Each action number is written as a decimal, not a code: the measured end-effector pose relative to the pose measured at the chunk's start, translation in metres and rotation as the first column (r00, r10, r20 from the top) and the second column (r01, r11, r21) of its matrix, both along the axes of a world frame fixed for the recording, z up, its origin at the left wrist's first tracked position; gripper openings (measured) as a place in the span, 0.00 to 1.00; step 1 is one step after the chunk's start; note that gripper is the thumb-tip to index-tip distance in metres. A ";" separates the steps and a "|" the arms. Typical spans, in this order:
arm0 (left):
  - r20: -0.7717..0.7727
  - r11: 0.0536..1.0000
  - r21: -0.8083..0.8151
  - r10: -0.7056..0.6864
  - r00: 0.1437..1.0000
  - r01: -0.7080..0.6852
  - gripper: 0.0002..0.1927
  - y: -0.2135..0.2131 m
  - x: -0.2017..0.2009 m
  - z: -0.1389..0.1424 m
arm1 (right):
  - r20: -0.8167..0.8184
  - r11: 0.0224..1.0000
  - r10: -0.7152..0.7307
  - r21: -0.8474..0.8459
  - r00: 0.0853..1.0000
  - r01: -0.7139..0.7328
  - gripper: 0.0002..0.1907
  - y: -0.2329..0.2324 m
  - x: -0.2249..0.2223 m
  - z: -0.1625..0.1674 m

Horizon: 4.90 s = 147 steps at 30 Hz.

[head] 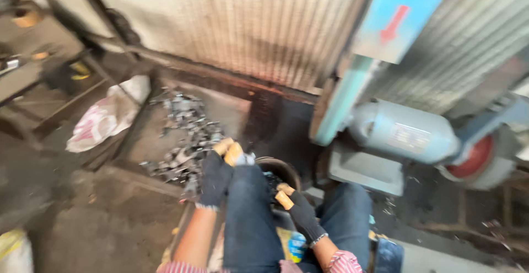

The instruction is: The person sits at a belt grinder and grinds metal workpieces by hand, holding each piece against the moving belt with sparks flying. They place finished pieces onto a metal tray and pick up new pieces from the tray to continue grinding.

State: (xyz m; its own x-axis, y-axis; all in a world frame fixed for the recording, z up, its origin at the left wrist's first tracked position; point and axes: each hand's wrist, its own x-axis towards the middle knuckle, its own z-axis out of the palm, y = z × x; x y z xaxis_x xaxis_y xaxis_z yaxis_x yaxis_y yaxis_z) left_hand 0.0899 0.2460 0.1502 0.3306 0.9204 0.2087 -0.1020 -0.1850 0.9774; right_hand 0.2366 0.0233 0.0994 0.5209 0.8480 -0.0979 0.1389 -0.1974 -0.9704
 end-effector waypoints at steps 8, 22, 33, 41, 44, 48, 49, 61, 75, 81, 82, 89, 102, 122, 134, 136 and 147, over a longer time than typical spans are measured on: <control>0.070 0.889 -0.293 -0.347 0.935 0.352 0.19 -0.172 0.087 -0.065 | -0.559 0.958 -0.147 0.124 0.816 0.258 0.18 -0.077 0.044 0.003; -0.138 0.678 -0.392 -0.712 0.689 0.622 0.16 -0.086 0.202 -0.050 | -0.347 0.940 -0.273 0.102 0.897 0.326 0.13 -0.003 0.155 0.006; -0.408 0.961 0.081 -0.211 0.888 0.265 0.16 -0.094 0.261 -0.106 | -0.537 0.897 -0.389 -0.036 0.748 0.440 0.13 0.037 0.191 -0.035; -0.164 0.724 -0.258 -0.686 0.709 0.640 0.15 -0.096 0.251 -0.067 | -0.423 0.811 -0.519 0.030 0.743 0.584 0.14 -0.006 0.175 -0.011; -0.134 0.682 -0.134 -0.732 0.669 0.719 0.18 -0.098 0.209 -0.050 | -0.393 0.873 -0.384 0.141 0.836 0.467 0.17 -0.033 0.158 -0.022; -0.433 0.683 0.207 -0.578 0.691 0.701 0.18 -0.105 0.170 -0.052 | -0.623 0.963 -0.154 0.081 0.767 0.259 0.18 -0.048 0.147 -0.046; -0.517 0.699 0.029 -0.601 0.609 0.714 0.15 -0.105 0.169 -0.057 | -0.689 0.972 -0.184 -0.021 0.701 0.235 0.21 -0.050 0.146 -0.048; -0.445 0.901 -0.022 -0.397 0.802 0.434 0.14 -0.073 0.239 -0.103 | -0.274 0.920 -0.390 -0.099 0.879 0.378 0.14 0.038 0.181 -0.015; -0.604 0.866 -0.224 -0.483 0.634 0.447 0.23 -0.089 0.258 -0.072 | -0.334 0.874 -0.459 0.000 0.823 0.486 0.20 0.015 0.178 -0.026; -0.580 0.731 0.343 -0.330 0.745 0.590 0.15 0.000 0.144 -0.039 | 0.339 0.916 -0.242 -0.229 0.909 0.329 0.25 -0.018 0.140 -0.004; -0.518 0.806 0.343 -0.265 0.813 0.482 0.12 0.024 0.116 -0.038 | 0.182 0.908 -0.298 -0.250 0.937 0.337 0.24 -0.018 0.135 -0.002; -0.848 0.748 0.412 0.104 0.520 0.520 0.07 0.126 0.027 -0.046 | 0.032 0.827 0.243 -0.529 0.969 -0.190 0.25 0.017 0.087 0.022; -0.330 0.856 -0.269 -0.513 0.792 0.442 0.17 -0.128 0.097 -0.047 | -0.200 0.984 -0.176 -0.073 0.964 0.165 0.19 -0.042 0.076 -0.007; -0.436 0.939 0.156 -0.213 0.874 0.306 0.11 -0.087 0.249 -0.113 | -0.417 0.923 -0.357 -0.019 0.836 0.385 0.11 0.038 0.184 -0.033; -0.185 0.753 -0.267 -0.652 0.735 0.601 0.14 -0.102 0.257 -0.089 | -0.287 0.836 -0.532 -0.029 0.797 0.548 0.15 -0.005 0.172 -0.009; -0.102 0.541 -0.497 -0.813 0.574 0.678 0.15 -0.098 0.245 -0.078 | -0.136 0.836 -0.503 0.173 0.853 0.521 0.18 -0.022 0.162 0.000; -0.144 0.626 -0.437 -0.758 0.637 0.646 0.18 -0.096 0.176 -0.070 | -0.454 0.956 -0.177 0.130 0.873 0.261 0.13 -0.043 0.151 -0.033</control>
